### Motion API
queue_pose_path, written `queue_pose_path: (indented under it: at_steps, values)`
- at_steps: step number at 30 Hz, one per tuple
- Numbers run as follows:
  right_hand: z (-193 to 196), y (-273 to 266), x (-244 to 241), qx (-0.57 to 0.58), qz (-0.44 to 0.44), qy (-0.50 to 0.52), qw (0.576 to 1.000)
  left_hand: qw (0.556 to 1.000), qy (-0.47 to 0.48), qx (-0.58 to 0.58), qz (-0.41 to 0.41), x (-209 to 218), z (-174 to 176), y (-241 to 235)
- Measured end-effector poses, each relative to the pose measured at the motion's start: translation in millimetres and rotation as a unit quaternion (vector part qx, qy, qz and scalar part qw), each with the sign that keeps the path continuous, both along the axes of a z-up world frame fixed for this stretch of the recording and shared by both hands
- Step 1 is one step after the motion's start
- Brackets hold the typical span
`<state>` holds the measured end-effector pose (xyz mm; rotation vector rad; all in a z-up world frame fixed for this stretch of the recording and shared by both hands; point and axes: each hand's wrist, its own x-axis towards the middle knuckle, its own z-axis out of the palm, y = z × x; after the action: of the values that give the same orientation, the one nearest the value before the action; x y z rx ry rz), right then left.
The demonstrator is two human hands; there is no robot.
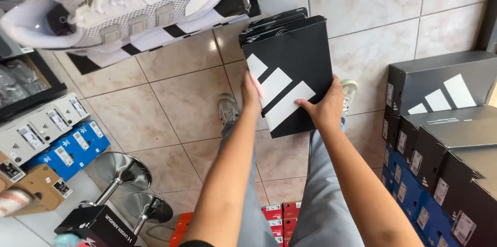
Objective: Cleaning and inspecting shoeboxes and shoes using a cloth
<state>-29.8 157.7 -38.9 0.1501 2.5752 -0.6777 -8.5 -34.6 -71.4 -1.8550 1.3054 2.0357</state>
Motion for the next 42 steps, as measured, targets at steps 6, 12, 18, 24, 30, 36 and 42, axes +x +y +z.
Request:
queue_pose_path:
  at_steps: [6,12,18,24,30,36,42]
  values:
    - [4,-9,-3,0.005,-0.008,-0.005,1.0,0.978,0.178,-0.113,-0.003,-47,-2,-29]
    - [-3,-2,1,-0.015,-0.003,-0.013,1.0,0.993,0.045,0.073,-0.077,119,-13,41]
    - [-8,35,-1,-0.122,-0.031,-0.078,0.989,0.988,0.012,-0.068,-0.136,145,39,43]
    - [89,98,-27,-0.403,0.004,-0.15,0.903,0.938,0.222,-0.193,-0.181,54,115,95]
    - [120,178,-25,-0.358,0.005,-0.209,0.91,0.786,0.356,-0.37,-0.343,-97,82,184]
    - [67,245,-46,-0.414,-0.117,-0.174,0.886,0.653,0.336,-0.535,-0.417,-79,56,240]
    - [23,281,-33,-0.483,-0.147,-0.25,0.826,0.594,0.366,-0.567,-0.438,-83,-6,241]
